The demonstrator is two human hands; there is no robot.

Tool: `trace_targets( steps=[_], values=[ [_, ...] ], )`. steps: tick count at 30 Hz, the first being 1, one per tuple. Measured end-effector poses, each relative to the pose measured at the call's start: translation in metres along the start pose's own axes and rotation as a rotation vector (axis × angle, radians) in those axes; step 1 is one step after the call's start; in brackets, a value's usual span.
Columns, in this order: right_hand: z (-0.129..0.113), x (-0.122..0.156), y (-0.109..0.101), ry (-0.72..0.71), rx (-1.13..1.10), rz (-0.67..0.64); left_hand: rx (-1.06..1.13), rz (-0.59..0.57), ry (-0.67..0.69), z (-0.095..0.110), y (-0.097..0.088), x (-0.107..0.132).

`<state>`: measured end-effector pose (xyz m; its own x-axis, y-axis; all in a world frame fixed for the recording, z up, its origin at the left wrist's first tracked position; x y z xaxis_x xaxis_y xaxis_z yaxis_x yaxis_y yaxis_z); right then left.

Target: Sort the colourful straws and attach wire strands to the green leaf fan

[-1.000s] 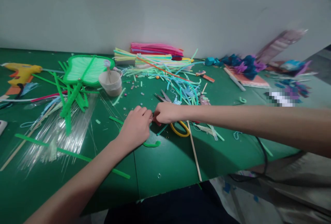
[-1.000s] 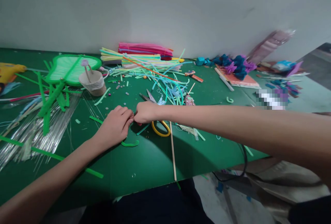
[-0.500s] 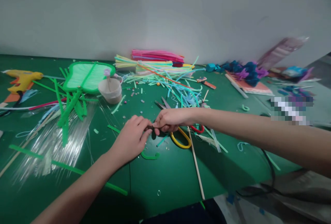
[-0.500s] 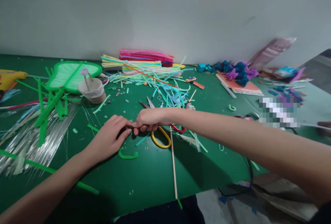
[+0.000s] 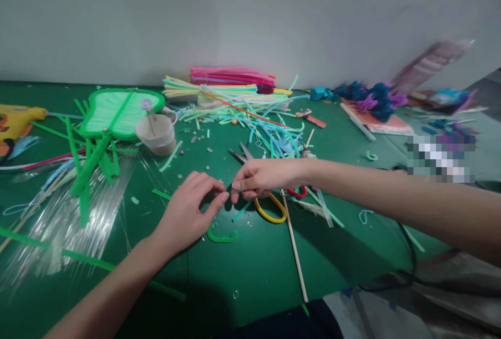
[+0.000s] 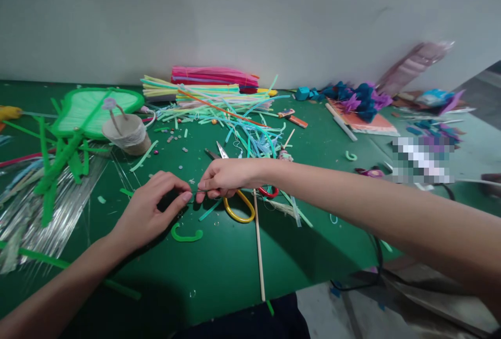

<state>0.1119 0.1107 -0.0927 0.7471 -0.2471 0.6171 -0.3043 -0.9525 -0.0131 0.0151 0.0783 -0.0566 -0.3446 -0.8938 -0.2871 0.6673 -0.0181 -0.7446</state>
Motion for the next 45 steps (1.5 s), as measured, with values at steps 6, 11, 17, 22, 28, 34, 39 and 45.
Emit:
trace_targets(
  steps=[6, 11, 17, 22, 28, 34, 39, 45],
  values=[
    [-0.008, -0.001, 0.005, -0.048, 0.032, -0.008, 0.085, -0.043, -0.076, -0.006, 0.0, -0.001],
    [-0.023, 0.004, -0.001, -0.124, 0.208, 0.073, 0.245, -0.105, -0.245, -0.021, 0.007, 0.001],
    [-0.045, 0.015, -0.008, -0.249, 0.316, 0.228, 0.533, -0.132, -0.367, -0.025, 0.007, 0.002],
    [-0.049, 0.016, -0.008, -0.274, 0.331, 0.249, 0.55, -0.156, -0.365, -0.025, 0.008, 0.003],
    [-0.043, 0.009, -0.004, -0.249, 0.259, 0.169, 0.481, -0.176, -0.315, -0.021, 0.007, 0.0],
    [-0.035, -0.004, -0.013, -0.222, 0.356, 0.256, 0.17, -0.201, -0.18, -0.022, 0.006, -0.005],
    [-0.014, -0.018, -0.027, -0.079, 0.463, 0.357, -0.112, -0.047, -0.111, -0.029, -0.008, -0.006],
    [-0.012, -0.02, -0.027, -0.002, 0.592, 0.392, -0.113, -0.103, -0.141, -0.035, 0.006, -0.012]
  ],
)
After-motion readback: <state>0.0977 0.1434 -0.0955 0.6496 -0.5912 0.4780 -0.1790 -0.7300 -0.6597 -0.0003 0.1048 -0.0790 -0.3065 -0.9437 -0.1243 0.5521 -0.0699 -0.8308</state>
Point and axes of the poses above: each hand's wrist, its own x-axis away from the middle knuckle, its own y-axis out of the palm, z = x × y, the point moved 9 cm from there along -x, towards the middle knuckle, and after that the axes turned 1 degree about -x, right-handed, at the moved point
